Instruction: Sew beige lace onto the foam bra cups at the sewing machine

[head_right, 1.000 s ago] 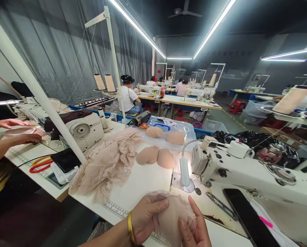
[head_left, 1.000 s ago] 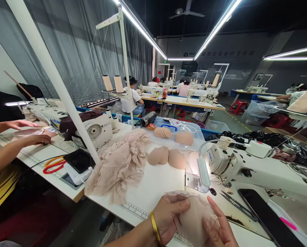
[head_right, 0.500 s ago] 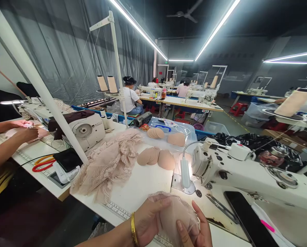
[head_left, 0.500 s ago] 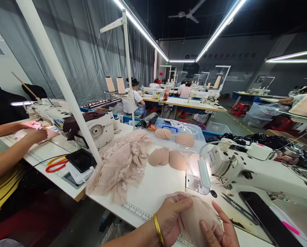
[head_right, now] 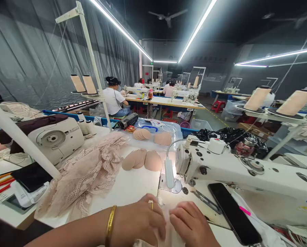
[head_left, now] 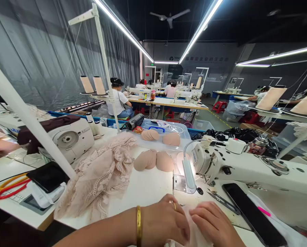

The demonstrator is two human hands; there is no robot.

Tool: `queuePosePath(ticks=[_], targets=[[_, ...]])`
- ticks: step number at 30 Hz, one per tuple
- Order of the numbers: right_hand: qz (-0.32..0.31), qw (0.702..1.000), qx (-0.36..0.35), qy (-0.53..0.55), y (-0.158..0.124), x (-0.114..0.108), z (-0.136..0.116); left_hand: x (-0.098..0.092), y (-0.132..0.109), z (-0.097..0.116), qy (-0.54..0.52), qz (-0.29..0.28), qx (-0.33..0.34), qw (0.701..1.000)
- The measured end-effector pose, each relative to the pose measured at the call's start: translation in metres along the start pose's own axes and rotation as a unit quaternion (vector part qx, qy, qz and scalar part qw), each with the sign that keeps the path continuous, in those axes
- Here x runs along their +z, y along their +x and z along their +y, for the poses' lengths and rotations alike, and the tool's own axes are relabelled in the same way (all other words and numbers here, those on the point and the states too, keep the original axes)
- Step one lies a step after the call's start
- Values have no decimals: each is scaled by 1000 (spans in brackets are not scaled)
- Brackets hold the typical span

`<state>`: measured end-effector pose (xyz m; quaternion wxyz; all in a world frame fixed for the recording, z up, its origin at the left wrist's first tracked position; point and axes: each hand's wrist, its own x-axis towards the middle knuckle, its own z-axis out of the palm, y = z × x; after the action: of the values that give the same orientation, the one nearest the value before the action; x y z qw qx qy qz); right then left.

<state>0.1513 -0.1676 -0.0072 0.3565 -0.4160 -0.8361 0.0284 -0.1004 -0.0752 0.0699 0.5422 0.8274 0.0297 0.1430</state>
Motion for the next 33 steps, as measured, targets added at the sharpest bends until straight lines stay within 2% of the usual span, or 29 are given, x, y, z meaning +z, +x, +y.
queuePosePath(ticks=[2, 3, 6, 8, 11, 15, 22, 26, 33], targets=[[-49, 993, -48, -100, 21, -11, 20, -9, 17, -21, 175, -41, 0, 984], [-57, 989, -48, -125, 29, -13, 28, -13, 25, -33, 217, -53, -11, 975], [-42, 989, -24, -136, 36, -12, 41, -18, 41, -61, 249, -73, -42, 965], [-34, 993, -20, -113, 31, -11, 43, -19, 43, -68, 242, -60, -37, 968], [-61, 995, 7, -74, 25, -13, 42, -15, 41, -67, 243, -26, -19, 970], [-93, 990, 52, -95, 24, -14, 43, -5, 41, -65, 262, 12, -6, 965], [-59, 987, 80, -129, 16, -7, 58, 8, 46, -72, 258, 39, -26, 965], [-87, 982, 79, -147, 16, -10, 64, 10, 47, -76, 249, 53, -26, 967], [-81, 982, 88, -146, 10, -11, 69, 14, 45, -66, 210, 65, -25, 975]])
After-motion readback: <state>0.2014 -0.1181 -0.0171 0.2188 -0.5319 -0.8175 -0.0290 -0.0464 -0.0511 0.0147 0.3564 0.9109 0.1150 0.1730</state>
